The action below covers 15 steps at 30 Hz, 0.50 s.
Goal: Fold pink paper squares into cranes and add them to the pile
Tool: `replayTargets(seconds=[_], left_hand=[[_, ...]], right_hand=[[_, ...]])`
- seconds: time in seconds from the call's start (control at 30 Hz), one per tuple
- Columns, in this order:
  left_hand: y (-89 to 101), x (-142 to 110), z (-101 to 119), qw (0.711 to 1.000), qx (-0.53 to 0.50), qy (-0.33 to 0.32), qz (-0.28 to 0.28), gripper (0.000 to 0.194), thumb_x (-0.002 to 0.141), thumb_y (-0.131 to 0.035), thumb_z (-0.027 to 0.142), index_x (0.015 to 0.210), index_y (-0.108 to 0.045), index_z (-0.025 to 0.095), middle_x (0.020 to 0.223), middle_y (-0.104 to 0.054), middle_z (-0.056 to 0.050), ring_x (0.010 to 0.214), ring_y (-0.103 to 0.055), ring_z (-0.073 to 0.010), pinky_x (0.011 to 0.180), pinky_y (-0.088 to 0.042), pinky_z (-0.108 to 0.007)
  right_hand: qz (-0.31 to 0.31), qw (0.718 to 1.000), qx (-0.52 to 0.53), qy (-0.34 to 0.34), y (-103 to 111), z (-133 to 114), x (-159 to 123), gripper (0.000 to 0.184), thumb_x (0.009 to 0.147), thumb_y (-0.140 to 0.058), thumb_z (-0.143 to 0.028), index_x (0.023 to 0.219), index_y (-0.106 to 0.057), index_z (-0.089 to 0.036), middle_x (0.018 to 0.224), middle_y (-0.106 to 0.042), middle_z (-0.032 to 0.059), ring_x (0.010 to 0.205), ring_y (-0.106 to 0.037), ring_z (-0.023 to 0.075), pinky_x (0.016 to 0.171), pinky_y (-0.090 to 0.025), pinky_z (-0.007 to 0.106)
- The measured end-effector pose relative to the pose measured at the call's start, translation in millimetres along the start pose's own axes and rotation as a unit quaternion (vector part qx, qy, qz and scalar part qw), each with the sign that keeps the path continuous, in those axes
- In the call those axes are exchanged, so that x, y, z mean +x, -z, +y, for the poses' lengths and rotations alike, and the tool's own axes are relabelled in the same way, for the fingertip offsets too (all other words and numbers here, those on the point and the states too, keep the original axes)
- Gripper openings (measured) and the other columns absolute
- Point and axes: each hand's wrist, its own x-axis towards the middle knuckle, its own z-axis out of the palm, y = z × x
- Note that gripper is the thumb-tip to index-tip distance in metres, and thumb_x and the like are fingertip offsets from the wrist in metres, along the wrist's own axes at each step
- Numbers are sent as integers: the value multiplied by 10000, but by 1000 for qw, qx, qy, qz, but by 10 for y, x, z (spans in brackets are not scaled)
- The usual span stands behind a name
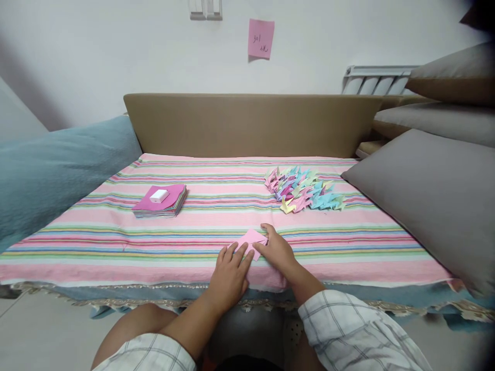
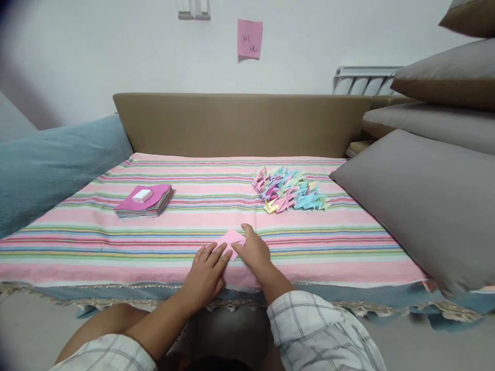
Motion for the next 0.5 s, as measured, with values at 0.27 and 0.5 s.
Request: replayTargets(seconds=[0.27,0.5], left_hand=[[0,-4,2,1000,6,-2,3,657,717,-583,251,1346,-394,244,1429,-375,-61,1293,-290,-300,1063,-221,-489],[-14,-6,-8,1000,1,-3,8,666,711,-583,242,1349,-389,249,1429,-374,-62,1291,-291,-304,1057,-226,-493]], right_hand=[[-24,997,68,17,35,131,98,526,702,-616,-234,1212,-484,-225,829,-603,-1,721,-561,145,662,-391,246],[-34,994,100,25,87,147,122,459,686,-570,-134,1138,-506,-191,682,-545,-49,623,-517,118,599,-370,221]])
